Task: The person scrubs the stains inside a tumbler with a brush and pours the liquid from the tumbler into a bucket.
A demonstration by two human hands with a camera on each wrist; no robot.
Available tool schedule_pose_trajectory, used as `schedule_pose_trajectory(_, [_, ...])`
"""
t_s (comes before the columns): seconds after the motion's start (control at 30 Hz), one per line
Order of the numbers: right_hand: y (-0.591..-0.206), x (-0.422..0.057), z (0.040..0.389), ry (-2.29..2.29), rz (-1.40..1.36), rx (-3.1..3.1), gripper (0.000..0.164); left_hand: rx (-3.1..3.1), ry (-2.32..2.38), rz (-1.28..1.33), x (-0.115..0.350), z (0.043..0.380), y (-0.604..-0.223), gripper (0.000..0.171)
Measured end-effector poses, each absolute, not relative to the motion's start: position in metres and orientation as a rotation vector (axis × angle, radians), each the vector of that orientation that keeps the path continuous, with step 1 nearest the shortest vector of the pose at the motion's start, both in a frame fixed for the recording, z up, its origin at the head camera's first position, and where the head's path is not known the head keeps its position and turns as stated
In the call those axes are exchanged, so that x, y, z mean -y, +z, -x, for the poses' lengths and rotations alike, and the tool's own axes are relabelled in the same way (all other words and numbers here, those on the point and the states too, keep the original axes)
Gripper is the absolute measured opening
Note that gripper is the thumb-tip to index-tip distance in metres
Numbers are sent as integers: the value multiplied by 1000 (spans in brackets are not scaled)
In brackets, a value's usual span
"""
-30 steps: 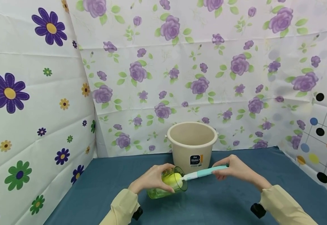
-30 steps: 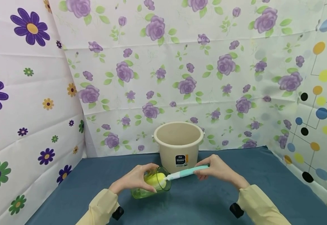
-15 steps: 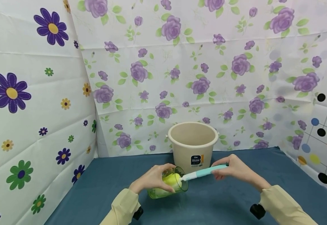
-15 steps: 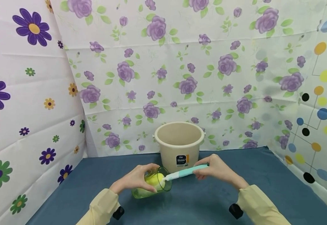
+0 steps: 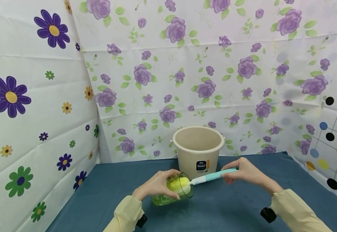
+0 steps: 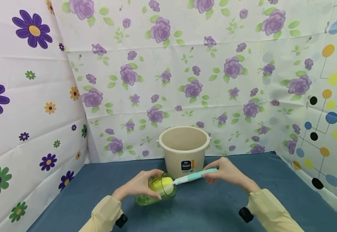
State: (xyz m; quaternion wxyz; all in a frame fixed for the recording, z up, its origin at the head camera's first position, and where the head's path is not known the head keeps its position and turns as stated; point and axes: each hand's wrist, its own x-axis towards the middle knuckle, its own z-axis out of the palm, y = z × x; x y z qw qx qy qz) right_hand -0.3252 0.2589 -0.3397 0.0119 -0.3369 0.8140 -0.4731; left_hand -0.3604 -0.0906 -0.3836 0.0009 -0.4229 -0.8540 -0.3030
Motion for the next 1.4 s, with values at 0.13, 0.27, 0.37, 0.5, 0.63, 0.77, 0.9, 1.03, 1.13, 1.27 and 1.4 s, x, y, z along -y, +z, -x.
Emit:
schedule_pose_trajectory(0.13, [-347,-260,328,-1483,1040,-2502,22,2703,-944,1313,91,359,-383,80])
schedule_pose_trajectory(0.27, [-352,-259,328,-1504,1015,-2474,22,2704,-928,1317,91,359,-383,80])
schedule_pose_trajectory(0.37, [-353,-258,325,-1526,997,-2468,22,2699,-929,1323,91,360,-384,80])
schedule_pose_trajectory(0.5, [-351,-258,320,-1551,975,-2479,21,2701,-955,1320,91,360,-384,80])
schedule_pose_trajectory(0.63, [-345,-258,315,-1560,970,-2497,21,2710,-980,1314,92,359,-384,80])
schedule_pose_trajectory(0.77, [-340,-260,313,-1564,977,-2508,21,2704,-983,1320,91,360,-384,79])
schedule_pose_trajectory(0.9, [-340,-267,317,-1553,974,-2532,22,2689,-984,1332,91,361,-384,79])
schedule_pose_trajectory(1.03, [-340,-272,321,-1518,993,-2554,23,2683,-980,1330,91,361,-384,79])
schedule_pose_trajectory(1.13, [-341,-273,322,-1491,1003,-2551,23,2689,-966,1320,91,361,-384,80])
schedule_pose_trajectory(1.27, [-341,-270,321,-1488,1023,-2513,22,2696,-950,1318,91,360,-384,80])
schedule_pose_trajectory(1.4, [-344,-266,320,-1496,1033,-2487,20,2696,-951,1325,90,360,-384,80])
